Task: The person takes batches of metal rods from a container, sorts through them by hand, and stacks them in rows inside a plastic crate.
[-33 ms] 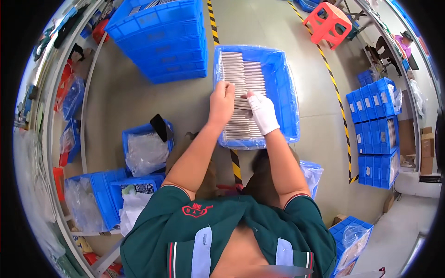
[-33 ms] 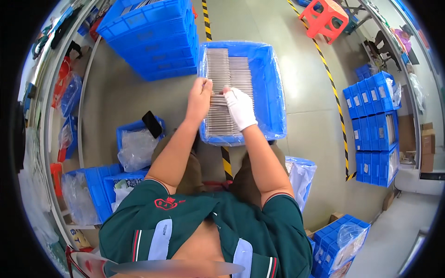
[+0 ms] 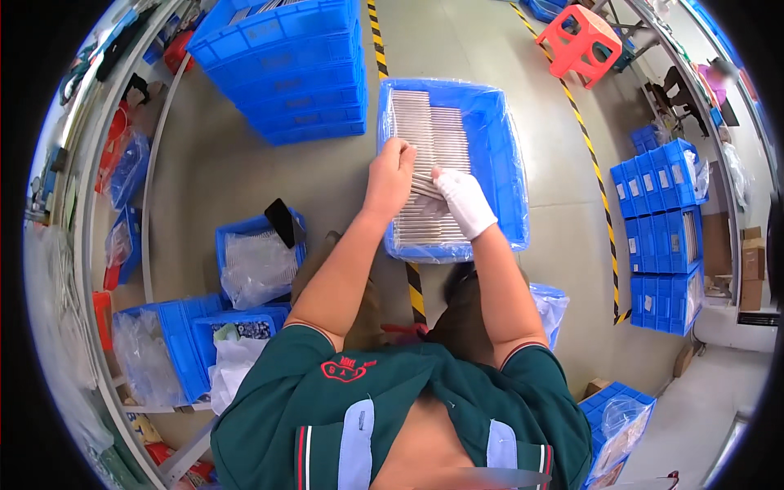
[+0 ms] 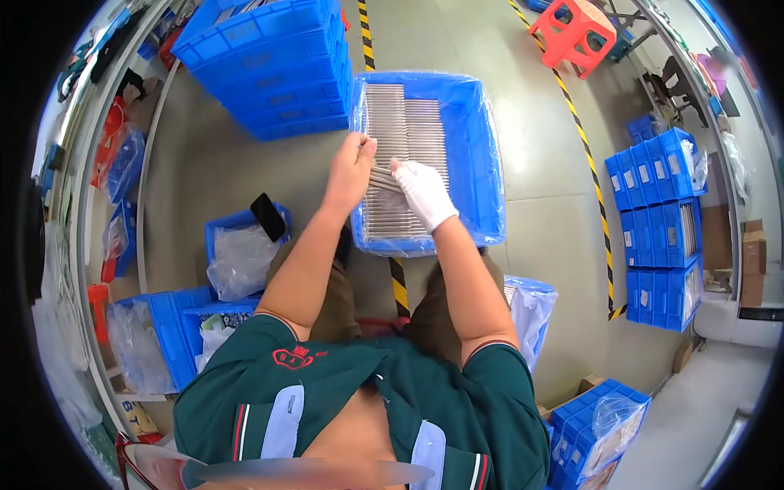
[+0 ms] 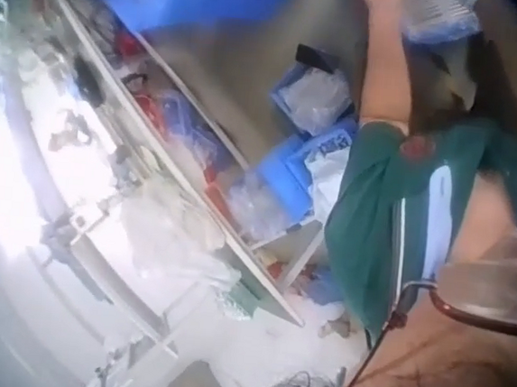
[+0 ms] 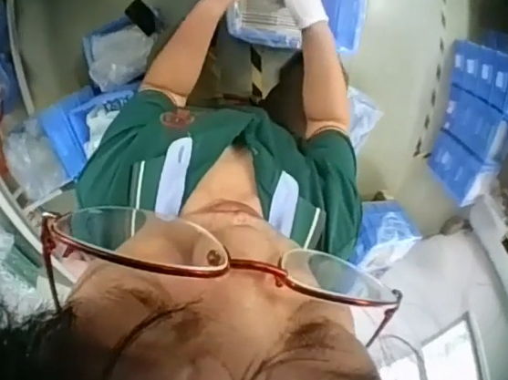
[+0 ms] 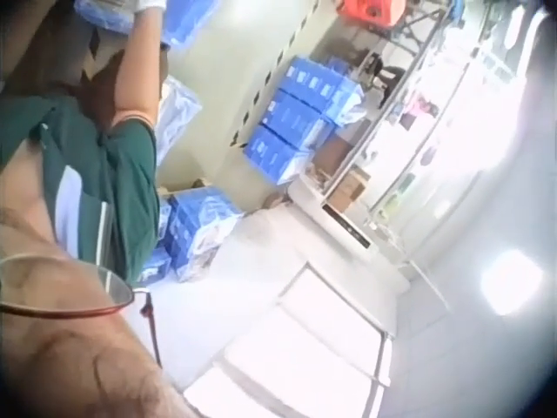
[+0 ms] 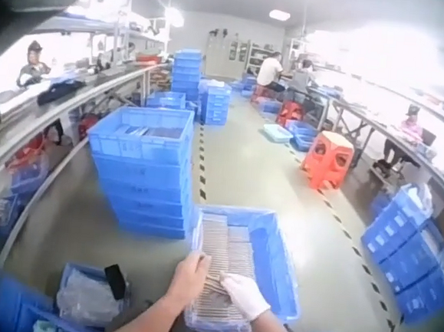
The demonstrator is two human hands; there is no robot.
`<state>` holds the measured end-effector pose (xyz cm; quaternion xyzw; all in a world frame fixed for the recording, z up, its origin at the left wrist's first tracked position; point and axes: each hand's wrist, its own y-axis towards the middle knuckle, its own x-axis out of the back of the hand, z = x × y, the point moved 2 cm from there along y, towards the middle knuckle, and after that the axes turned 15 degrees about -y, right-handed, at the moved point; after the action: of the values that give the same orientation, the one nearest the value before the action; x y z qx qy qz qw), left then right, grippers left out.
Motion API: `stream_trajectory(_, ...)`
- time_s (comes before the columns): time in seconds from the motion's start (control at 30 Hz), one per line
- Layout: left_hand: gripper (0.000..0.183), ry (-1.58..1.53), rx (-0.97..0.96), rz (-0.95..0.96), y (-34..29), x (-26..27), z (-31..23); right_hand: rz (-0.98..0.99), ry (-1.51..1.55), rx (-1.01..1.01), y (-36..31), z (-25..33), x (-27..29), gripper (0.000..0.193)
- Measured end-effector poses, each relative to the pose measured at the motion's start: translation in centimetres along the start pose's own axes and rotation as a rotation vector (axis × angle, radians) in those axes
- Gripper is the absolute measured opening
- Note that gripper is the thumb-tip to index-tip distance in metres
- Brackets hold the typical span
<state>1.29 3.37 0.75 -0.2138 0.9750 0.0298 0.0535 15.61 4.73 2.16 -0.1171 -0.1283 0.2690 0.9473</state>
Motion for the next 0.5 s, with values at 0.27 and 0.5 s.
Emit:
stream_trajectory(0.27, 0.016, 0.156, -0.077, 0.432, -1.0, 0.2, -2.8, 0.628, 0.48, -0.204, -0.9, -1.4, -2.7, 0.019)
stream_trajectory(0.5, 0.015, 0.08, -0.147, 0.004, -0.2, 1.9, -2.1, 0.271, 0.241, -0.165, -1.2, -0.7, -2.6, 0.024)
